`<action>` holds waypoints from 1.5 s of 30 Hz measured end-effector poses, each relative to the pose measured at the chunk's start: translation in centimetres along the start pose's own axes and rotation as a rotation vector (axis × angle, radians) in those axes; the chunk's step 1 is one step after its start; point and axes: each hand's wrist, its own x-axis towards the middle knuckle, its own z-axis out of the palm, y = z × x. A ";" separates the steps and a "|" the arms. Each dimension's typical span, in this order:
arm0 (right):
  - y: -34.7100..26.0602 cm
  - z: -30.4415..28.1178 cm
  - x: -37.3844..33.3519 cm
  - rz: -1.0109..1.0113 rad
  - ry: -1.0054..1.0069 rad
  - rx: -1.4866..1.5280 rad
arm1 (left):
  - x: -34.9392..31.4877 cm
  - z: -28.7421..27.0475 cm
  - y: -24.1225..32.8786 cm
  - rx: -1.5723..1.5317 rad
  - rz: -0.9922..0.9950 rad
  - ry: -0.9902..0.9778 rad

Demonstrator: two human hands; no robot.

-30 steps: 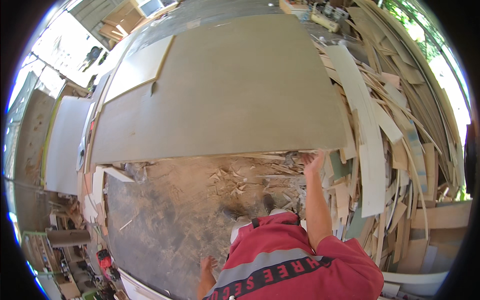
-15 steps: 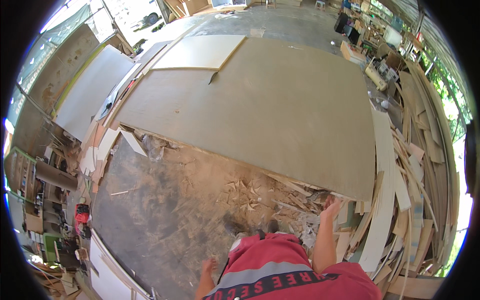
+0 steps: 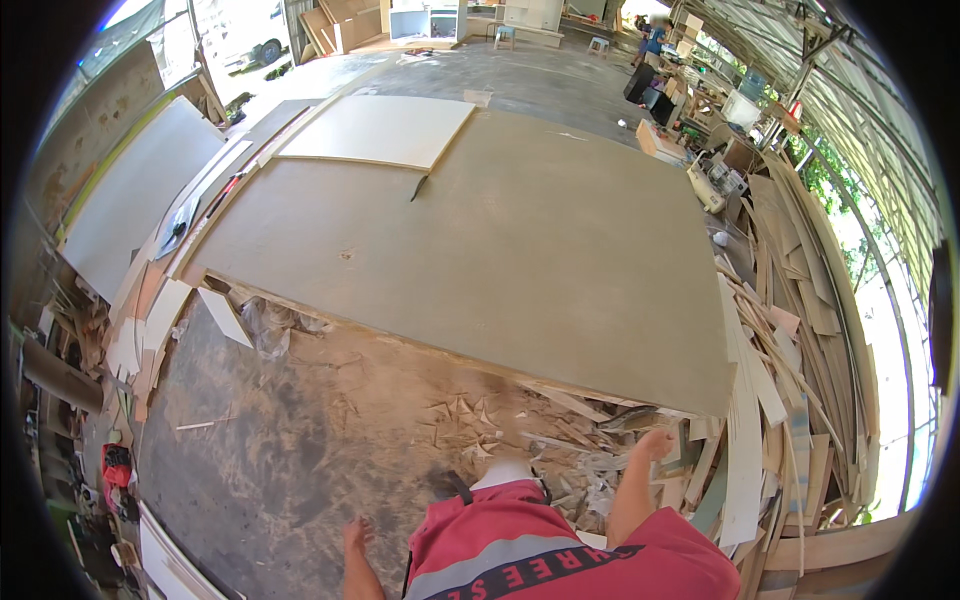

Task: The person picks up a white board from a stack, places it on a workbench, and then flips through pages in a technical binder.

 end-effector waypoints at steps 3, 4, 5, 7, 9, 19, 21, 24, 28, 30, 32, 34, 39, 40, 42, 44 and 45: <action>-1.2 -0.7 -0.7 -0.042 0.041 0.035 | 1.7 -0.7 5.0 0.042 0.105 0.062; -4.0 -2.2 -3.2 0.000 0.029 0.069 | 1.0 -0.6 7.5 0.072 0.150 0.110; -5.5 -3.0 -4.3 -0.037 0.039 0.106 | 2.3 -1.2 9.6 0.100 0.220 0.086; -7.2 -3.4 -4.7 -0.103 0.074 0.179 | 4.0 -1.0 14.9 0.127 0.354 0.066; -5.6 -0.3 0.1 -0.134 0.100 0.136 | 3.3 1.1 22.0 0.209 0.478 0.136; -21.6 16.8 -1.1 -0.249 -0.159 0.183 | 4.3 7.5 48.8 0.253 0.905 0.344; -25.4 22.2 -1.4 -0.259 -0.325 0.254 | 5.5 10.1 52.6 0.329 0.961 0.384; -32.0 31.1 -5.7 -0.323 -0.566 0.173 | 7.5 12.7 57.7 0.444 0.966 0.437; -44.6 39.1 -16.3 -0.580 -0.627 0.034 | 10.6 16.5 62.5 0.507 0.892 0.458; -50.2 42.0 -23.7 -0.730 -0.779 -0.122 | 10.3 16.9 63.8 0.585 0.804 0.535; -53.7 45.8 -26.8 -0.726 -0.753 -0.156 | 9.7 18.9 64.0 0.711 0.749 0.579; -56.8 49.4 -30.1 -0.918 -0.966 -0.117 | 10.2 19.8 63.9 0.780 0.716 0.601; -60.4 56.4 -41.9 -0.977 -1.065 -0.245 | 10.8 19.0 63.4 0.886 0.688 0.660; -60.7 58.9 -42.1 -0.994 -1.092 -0.309 | 11.3 19.1 63.0 0.895 0.711 0.671; -61.1 63.2 -40.4 -1.024 -1.142 -0.444 | 12.1 20.2 63.0 0.904 0.758 0.652; -60.6 65.3 -42.2 -0.928 -1.153 -0.361 | 12.0 19.9 63.0 0.918 0.760 0.655; -60.6 65.5 -45.5 -0.885 -1.200 -0.387 | 11.7 19.4 63.1 0.931 0.747 0.681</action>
